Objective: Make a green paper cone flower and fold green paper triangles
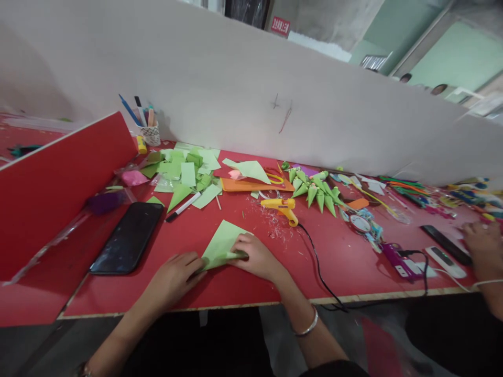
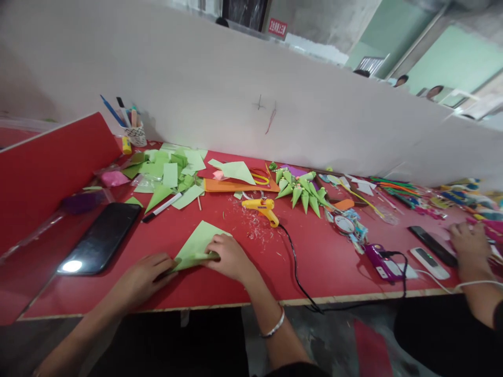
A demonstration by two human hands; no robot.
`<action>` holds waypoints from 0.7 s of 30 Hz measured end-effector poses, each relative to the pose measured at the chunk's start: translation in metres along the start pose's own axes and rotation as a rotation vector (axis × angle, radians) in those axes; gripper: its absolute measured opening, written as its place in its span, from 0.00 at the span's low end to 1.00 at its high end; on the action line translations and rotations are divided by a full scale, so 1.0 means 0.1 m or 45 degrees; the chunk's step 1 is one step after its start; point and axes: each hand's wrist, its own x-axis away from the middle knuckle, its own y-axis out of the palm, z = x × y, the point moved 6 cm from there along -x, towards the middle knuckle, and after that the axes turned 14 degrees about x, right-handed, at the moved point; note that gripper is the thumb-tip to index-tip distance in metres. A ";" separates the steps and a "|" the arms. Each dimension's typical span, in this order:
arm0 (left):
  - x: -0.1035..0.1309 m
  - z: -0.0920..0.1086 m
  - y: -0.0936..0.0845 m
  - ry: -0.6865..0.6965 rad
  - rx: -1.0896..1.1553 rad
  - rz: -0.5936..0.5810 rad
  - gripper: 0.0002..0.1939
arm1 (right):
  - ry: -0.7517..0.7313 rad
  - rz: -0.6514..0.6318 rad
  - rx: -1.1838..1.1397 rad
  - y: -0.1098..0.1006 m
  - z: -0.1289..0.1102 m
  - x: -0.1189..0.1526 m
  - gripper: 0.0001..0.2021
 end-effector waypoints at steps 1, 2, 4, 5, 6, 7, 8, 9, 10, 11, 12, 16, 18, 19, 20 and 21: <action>0.00 0.01 0.00 0.000 -0.002 0.000 0.10 | -0.007 0.008 -0.013 -0.01 -0.02 0.03 0.06; 0.01 0.01 0.00 -0.001 0.002 0.004 0.09 | -0.006 0.017 -0.018 -0.02 -0.03 0.06 0.05; 0.02 0.01 -0.01 0.006 0.020 0.017 0.08 | 0.024 0.043 -0.008 -0.03 -0.04 0.12 0.06; 0.02 0.01 -0.01 0.014 0.023 0.028 0.07 | 0.053 0.063 -0.004 -0.03 -0.04 0.16 0.08; 0.03 0.01 -0.01 0.025 0.016 0.044 0.07 | 0.093 0.095 -0.007 -0.04 -0.03 0.20 0.10; 0.03 0.01 -0.01 0.035 -0.003 0.063 0.07 | 0.149 0.146 -0.023 -0.05 -0.02 0.24 0.11; 0.04 0.01 -0.01 0.041 -0.040 0.090 0.08 | 0.220 0.211 -0.058 -0.06 0.01 0.28 0.13; 0.05 0.01 -0.01 0.044 -0.093 0.122 0.09 | 0.309 0.292 -0.120 -0.08 0.05 0.33 0.14; 0.05 0.01 -0.02 0.049 -0.157 0.157 0.10 | 0.417 0.379 -0.213 -0.09 0.10 0.38 0.15; 0.06 0.03 -0.04 0.062 -0.220 0.193 0.11 | 0.533 0.451 -0.332 -0.09 0.15 0.43 0.16; 0.06 0.06 -0.05 0.090 -0.277 0.228 0.12 | 0.644 0.498 -0.467 -0.07 0.19 0.48 0.16; 0.05 0.36 -0.11 0.388 -0.390 0.292 0.15 | 0.878 0.445 -0.951 0.07 0.23 0.52 0.21; 0.05 0.53 -0.12 0.543 -0.427 0.274 0.15 | 0.854 0.406 -1.125 0.09 0.19 0.47 0.21; 0.04 0.59 -0.12 0.593 -0.442 0.263 0.14 | 0.846 0.391 -1.199 0.10 0.18 0.44 0.20; 0.04 0.63 -0.11 0.624 -0.451 0.257 0.14 | 0.855 0.376 -1.260 0.11 0.17 0.43 0.19; 0.03 0.65 -0.11 0.636 -0.450 0.259 0.13 | 0.879 0.363 -1.308 0.12 0.17 0.41 0.18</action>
